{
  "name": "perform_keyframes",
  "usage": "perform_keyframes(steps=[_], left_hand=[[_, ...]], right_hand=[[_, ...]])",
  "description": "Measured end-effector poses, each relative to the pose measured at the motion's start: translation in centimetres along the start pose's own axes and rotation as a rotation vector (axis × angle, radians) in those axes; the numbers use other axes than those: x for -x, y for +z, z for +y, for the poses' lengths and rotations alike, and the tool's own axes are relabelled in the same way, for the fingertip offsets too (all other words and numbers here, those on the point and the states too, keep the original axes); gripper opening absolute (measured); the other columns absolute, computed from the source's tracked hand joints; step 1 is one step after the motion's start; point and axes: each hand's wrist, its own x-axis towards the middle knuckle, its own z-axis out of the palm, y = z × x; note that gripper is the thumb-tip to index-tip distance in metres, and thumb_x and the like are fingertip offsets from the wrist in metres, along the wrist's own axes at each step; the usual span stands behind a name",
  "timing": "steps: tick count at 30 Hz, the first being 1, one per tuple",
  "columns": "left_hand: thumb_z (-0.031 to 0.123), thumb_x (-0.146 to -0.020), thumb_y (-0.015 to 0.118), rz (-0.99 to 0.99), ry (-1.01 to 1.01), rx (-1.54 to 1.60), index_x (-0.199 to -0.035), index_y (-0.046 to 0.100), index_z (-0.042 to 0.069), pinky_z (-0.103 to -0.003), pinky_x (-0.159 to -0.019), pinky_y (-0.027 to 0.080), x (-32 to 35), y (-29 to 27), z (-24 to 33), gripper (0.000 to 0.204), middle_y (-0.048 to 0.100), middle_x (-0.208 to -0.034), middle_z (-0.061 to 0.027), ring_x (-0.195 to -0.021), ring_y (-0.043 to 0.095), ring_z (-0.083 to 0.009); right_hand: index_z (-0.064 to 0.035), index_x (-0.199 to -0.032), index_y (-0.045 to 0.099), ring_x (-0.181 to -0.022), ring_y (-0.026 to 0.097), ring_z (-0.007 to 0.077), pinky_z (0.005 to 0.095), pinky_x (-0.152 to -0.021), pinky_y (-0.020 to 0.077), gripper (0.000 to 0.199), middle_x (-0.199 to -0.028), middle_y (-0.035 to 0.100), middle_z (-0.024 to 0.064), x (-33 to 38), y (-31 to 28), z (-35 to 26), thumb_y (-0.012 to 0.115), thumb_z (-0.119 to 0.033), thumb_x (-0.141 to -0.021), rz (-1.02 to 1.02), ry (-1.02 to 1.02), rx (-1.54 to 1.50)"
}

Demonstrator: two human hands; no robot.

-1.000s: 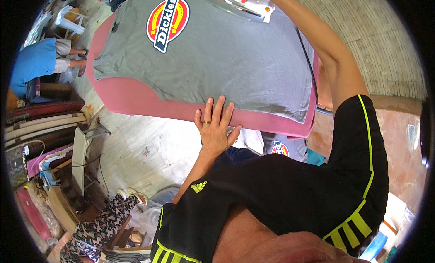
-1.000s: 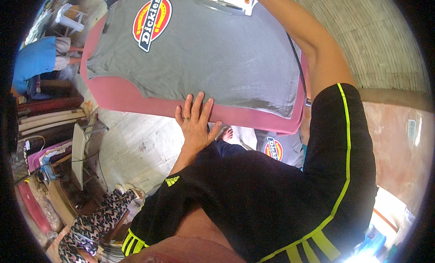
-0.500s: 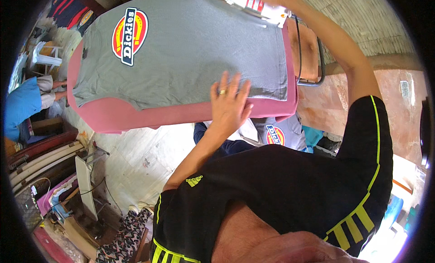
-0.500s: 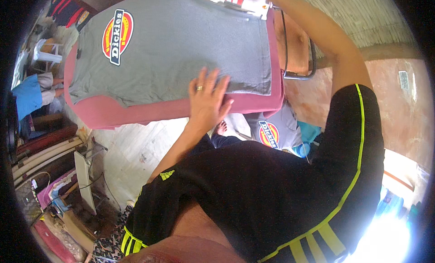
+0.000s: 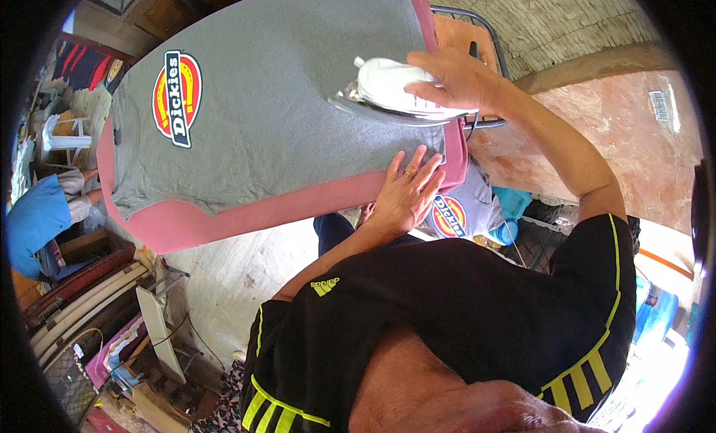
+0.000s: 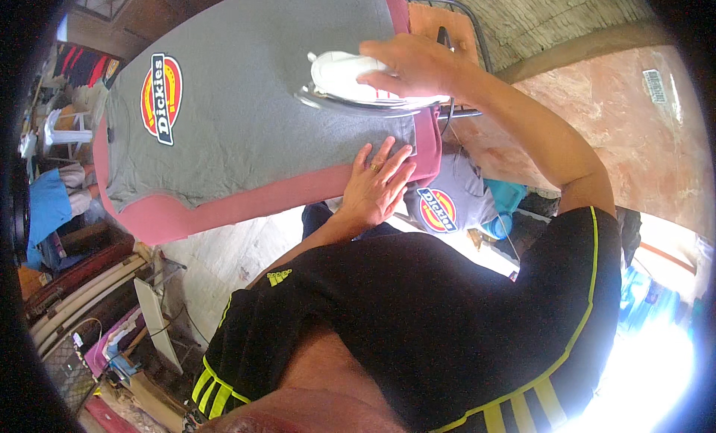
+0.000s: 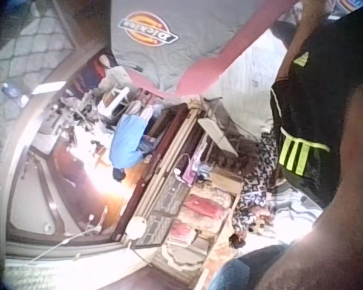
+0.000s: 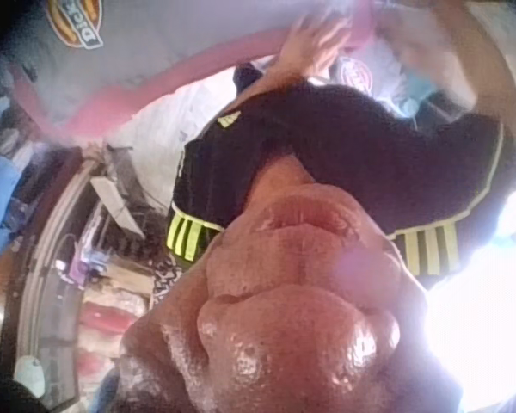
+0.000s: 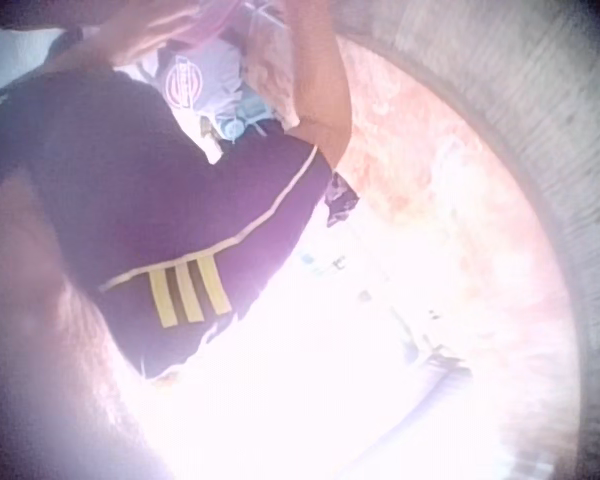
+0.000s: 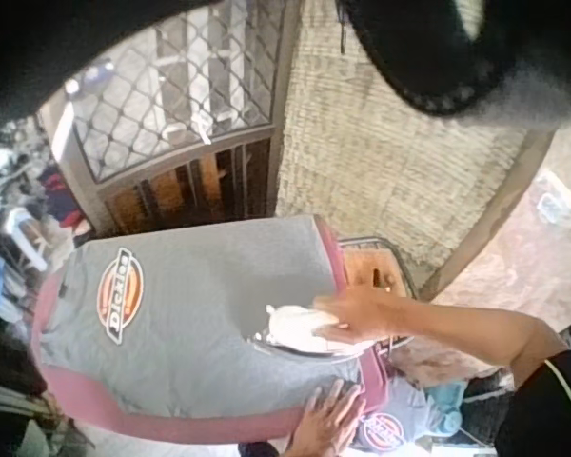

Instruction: The person irons a gray Dickies t-shirt on a pink ironing board. They repeatedly smooth the fabric, flip the shirt to iron different sections, and use a white iron to press the garment until it appears flat.

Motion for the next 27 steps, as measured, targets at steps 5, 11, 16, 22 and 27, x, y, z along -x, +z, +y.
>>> perform_keyframes(steps=[5,11,16,22,27], left_hand=[[0.031,-0.090,0.062,0.004,-0.041,0.001,-0.132,0.060,0.017,-0.057,-0.116,0.016,-0.3,0.2,0.0,0.044,0.033,-0.156,-0.0040,-0.149,0.017,-0.0279],[0.031,-0.088,0.065,0.082,-0.022,0.010,-0.129,0.062,0.016,-0.056,-0.116,0.017,-0.7,0.2,0.2,0.044,0.039,-0.152,-0.0037,-0.147,0.022,-0.0269],[0.022,-0.085,0.069,0.256,-0.081,0.321,-0.118,0.064,0.011,-0.053,-0.112,0.028,-0.1,-1.4,-0.8,0.035,0.056,-0.136,-0.0088,-0.133,0.046,-0.0333],[0.024,-0.086,0.066,0.541,-0.506,-0.063,-0.121,0.061,0.009,-0.054,-0.106,0.032,6.6,-8.2,-8.0,0.039,0.056,-0.134,-0.0118,-0.130,0.047,-0.0374],[0.036,-0.092,0.059,0.498,-1.040,-0.591,-0.138,0.049,0.008,-0.060,-0.107,0.025,15.3,-11.1,-12.5,0.054,0.040,-0.146,-0.0220,-0.137,0.034,-0.0443]], right_hand=[[-0.0059,-0.118,0.061,-0.088,0.066,0.0364,0.0447,-0.076,0.0509,0.046,-0.093,0.067,0.0194,-2.8,-2.0,2.3,0.057,-0.046,-0.096,0.079,0.182,0.225],[-0.0058,-0.119,0.065,-0.096,0.067,0.0419,0.0510,-0.085,0.0518,0.058,-0.097,0.067,0.0311,-13.6,-5.0,13.0,0.051,-0.055,-0.091,0.472,0.332,0.076],[-0.0033,-0.117,0.066,-0.107,0.064,0.0402,0.0521,-0.090,0.0486,0.062,-0.108,0.065,0.0304,-17.8,-2.1,9.2,0.046,-0.057,-0.093,0.536,0.571,0.100],[0.0018,-0.103,0.064,-0.088,0.064,0.0461,0.0513,-0.078,0.0493,0.049,-0.092,0.067,0.0277,-9.7,2.5,-1.6,0.049,-0.045,-0.098,0.296,0.026,-0.120],[-0.0031,-0.100,0.061,-0.069,0.064,0.0426,0.0493,-0.063,0.0479,0.041,-0.076,0.064,0.0246,-5.4,4.7,-11.1,0.061,-0.044,-0.093,0.063,-0.160,-0.205]])
